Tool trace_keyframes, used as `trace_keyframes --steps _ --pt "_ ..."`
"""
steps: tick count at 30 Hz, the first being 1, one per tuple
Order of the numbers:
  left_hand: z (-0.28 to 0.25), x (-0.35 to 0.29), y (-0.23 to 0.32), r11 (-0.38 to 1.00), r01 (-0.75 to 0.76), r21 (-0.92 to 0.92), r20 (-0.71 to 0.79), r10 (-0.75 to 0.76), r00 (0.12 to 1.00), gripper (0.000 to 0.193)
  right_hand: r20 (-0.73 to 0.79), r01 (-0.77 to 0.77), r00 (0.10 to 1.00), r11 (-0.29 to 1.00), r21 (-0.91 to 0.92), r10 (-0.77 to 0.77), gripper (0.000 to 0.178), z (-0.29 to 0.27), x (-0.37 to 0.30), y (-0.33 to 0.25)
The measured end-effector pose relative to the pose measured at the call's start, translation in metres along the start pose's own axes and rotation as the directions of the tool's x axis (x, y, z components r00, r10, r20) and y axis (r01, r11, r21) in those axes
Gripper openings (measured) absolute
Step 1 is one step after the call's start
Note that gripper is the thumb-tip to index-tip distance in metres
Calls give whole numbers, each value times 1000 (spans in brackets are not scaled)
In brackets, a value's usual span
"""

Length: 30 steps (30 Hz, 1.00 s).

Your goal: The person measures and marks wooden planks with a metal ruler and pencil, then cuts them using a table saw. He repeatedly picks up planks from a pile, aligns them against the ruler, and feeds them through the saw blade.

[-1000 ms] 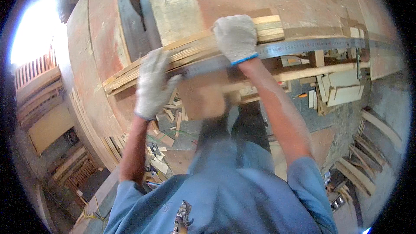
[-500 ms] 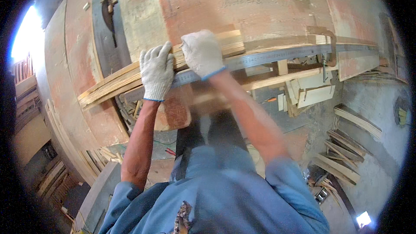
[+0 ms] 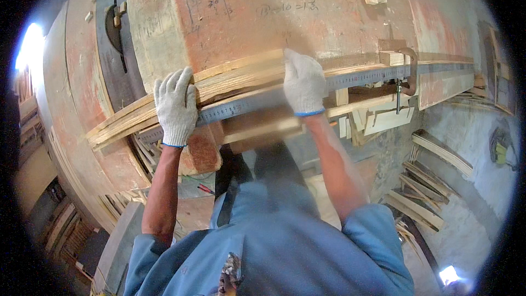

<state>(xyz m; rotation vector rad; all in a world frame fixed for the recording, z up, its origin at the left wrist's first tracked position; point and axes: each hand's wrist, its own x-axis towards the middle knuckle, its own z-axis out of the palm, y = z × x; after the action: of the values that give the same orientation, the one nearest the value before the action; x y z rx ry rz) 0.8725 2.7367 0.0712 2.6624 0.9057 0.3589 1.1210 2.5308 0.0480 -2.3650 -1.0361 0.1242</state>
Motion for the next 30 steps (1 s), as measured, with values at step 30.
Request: trace_keyframes --steps 30 --pt "9 -8 -4 993 -34 114 -38 39 999 38 142 336 939 920 -203 -312 47 27 -6 -108"
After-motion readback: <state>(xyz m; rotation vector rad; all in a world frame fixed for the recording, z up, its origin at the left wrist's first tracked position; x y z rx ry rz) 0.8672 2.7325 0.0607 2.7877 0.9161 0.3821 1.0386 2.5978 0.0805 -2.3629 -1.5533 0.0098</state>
